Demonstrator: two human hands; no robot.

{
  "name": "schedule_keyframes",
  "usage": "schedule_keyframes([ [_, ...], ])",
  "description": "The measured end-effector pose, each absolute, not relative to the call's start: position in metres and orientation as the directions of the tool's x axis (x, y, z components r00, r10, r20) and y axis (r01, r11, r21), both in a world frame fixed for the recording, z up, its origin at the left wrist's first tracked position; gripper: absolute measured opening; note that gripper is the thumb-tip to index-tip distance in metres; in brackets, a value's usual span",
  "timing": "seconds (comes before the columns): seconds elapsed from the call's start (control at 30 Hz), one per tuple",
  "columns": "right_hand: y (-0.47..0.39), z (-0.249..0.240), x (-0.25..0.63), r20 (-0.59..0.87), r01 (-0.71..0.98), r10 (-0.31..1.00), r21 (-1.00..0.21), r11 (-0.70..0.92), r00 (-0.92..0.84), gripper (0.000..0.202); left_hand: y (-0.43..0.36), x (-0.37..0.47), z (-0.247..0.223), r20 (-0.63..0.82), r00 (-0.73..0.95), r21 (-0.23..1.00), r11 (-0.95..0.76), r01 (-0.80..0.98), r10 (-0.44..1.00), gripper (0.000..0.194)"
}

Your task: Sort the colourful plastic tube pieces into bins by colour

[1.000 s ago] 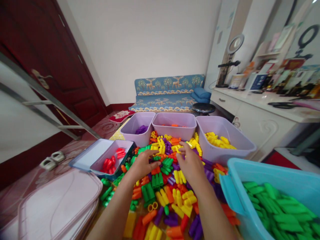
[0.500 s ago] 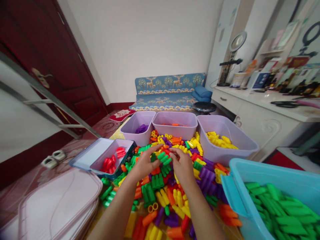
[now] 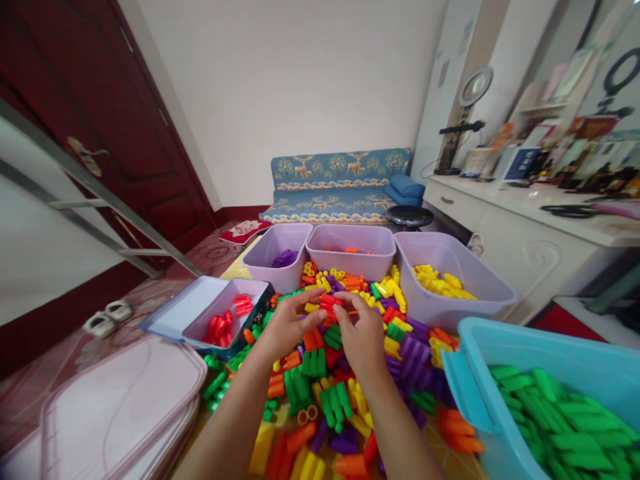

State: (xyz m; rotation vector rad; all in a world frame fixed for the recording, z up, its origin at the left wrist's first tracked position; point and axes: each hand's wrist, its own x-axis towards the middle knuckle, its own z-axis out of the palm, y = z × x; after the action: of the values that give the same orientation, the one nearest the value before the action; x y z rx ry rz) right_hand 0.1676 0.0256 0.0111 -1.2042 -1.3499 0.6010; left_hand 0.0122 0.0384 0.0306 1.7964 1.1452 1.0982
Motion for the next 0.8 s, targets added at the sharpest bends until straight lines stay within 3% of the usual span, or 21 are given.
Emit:
schedule_keyframes([
  [0.13, 0.023, 0.013, 0.166, 0.448, 0.322, 0.854, -0.876, 0.361, 0.263, 0.023, 0.043, 0.01, 0.027, 0.154, 0.219, 0.945, -0.209, 0.253, 0.964, 0.038],
  [0.27, 0.024, 0.014, 0.17, 0.409, 0.283, 0.826, -0.906, 0.316, 0.387, 0.025, 0.042, 0.003, 0.034, 0.27, 0.219, 0.845, -0.34, 0.412, 0.937, 0.026],
  [0.33, 0.025, 0.014, 0.171, 0.399, 0.263, 0.845, -0.91, 0.319, 0.355, 0.025, 0.04, 0.002, 0.038, 0.342, 0.224, 0.797, -0.408, 0.446, 0.913, 0.036],
  [0.4, 0.025, 0.014, 0.169, 0.391, 0.222, 0.88, -0.914, 0.338, 0.268, 0.026, 0.038, 0.004, 0.038, 0.326, 0.199, 0.838, -0.38, 0.393, 0.924, 0.052],
  [0.53, 0.023, 0.014, 0.162, 0.325, 0.096, 0.932, -0.945, 0.313, 0.16, 0.029, 0.041, 0.01, 0.036, 0.167, 0.209, 0.983, -0.179, 0.044, 0.964, 0.034],
  [0.6, 0.022, 0.016, 0.162, 0.299, 0.067, 0.937, -0.954, 0.292, 0.182, 0.031, 0.046, 0.005, 0.038, 0.14, 0.026, 0.967, -0.131, -0.217, 0.99, 0.024],
  [0.7, 0.022, 0.02, 0.164, 0.308, 0.077, 0.917, -0.951, 0.298, 0.255, 0.03, 0.055, -0.015, 0.042, 0.03, -0.408, 0.728, -0.3, -0.616, 0.912, 0.011],
  [0.8, 0.022, 0.023, 0.167, 0.34, 0.084, 0.888, -0.94, 0.33, 0.311, 0.029, 0.062, -0.043, 0.046, -0.16, -0.596, 0.486, -0.462, -0.741, 0.787, 0.012],
])
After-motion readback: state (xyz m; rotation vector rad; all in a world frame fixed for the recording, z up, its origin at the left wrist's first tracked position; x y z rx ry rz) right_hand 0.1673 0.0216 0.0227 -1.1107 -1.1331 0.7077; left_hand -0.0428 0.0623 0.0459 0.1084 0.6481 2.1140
